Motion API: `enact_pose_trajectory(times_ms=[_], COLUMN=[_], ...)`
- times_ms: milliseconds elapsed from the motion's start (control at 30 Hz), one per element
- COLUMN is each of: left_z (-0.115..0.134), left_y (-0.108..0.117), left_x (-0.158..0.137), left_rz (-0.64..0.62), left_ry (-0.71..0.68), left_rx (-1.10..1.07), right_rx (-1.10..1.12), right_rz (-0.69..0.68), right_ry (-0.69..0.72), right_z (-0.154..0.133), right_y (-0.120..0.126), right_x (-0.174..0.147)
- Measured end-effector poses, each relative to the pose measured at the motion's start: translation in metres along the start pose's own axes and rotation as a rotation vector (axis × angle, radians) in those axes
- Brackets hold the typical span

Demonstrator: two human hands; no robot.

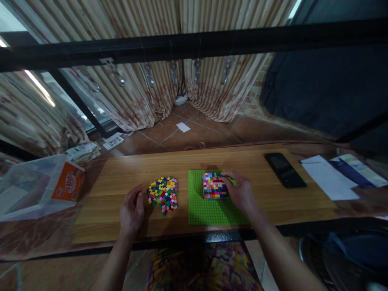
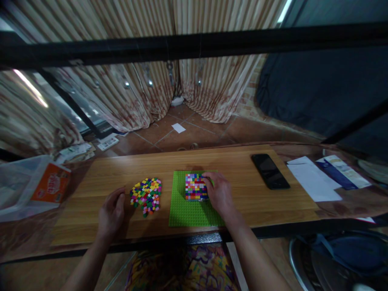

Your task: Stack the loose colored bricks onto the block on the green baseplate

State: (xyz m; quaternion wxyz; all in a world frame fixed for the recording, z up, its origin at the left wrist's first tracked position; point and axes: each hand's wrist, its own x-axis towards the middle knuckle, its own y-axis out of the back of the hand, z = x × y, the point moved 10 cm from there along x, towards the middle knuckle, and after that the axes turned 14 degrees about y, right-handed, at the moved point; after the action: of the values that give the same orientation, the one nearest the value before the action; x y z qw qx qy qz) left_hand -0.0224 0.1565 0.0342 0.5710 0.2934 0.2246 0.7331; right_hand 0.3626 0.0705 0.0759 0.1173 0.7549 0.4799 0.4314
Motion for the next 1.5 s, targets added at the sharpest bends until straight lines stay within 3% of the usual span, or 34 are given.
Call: enact_pose_trajectory(times_ms=[233,533,767,900,1167,1500], left_z=[0.001,0.001,0.001,0.003,0.003,0.004], left_y=[0.001,-0.001,-0.001,0.000,0.000,-0.001], left_x=[-0.001,-0.001,-0.003,-0.003,-0.003,-0.004], left_rz=[-0.003,-0.002,-0.002,0.002,0.002,-0.006], left_ry=[-0.001,0.009,0.007,-0.013,-0.004,0.018], left_rx=[0.006,-0.004,-0.012,-0.021,-0.008,-0.014], right_rx=[0.029,0.363,0.528,0.511,0.409,0.244], right_rz=[0.066,0.129,0.189,0.174,-0.028,-0.026], right_ry=[-0.020,-0.269,-0.412,-0.426,-0.429,-0.316], right_z=[0.007,0.044,0.050,0.050,0.047,0.035], right_y=[-0.001,-0.020,-0.023,-0.026,-0.045,-0.039], right_x=[0.001,-0.011,-0.018,-0.013,-0.004,-0.001])
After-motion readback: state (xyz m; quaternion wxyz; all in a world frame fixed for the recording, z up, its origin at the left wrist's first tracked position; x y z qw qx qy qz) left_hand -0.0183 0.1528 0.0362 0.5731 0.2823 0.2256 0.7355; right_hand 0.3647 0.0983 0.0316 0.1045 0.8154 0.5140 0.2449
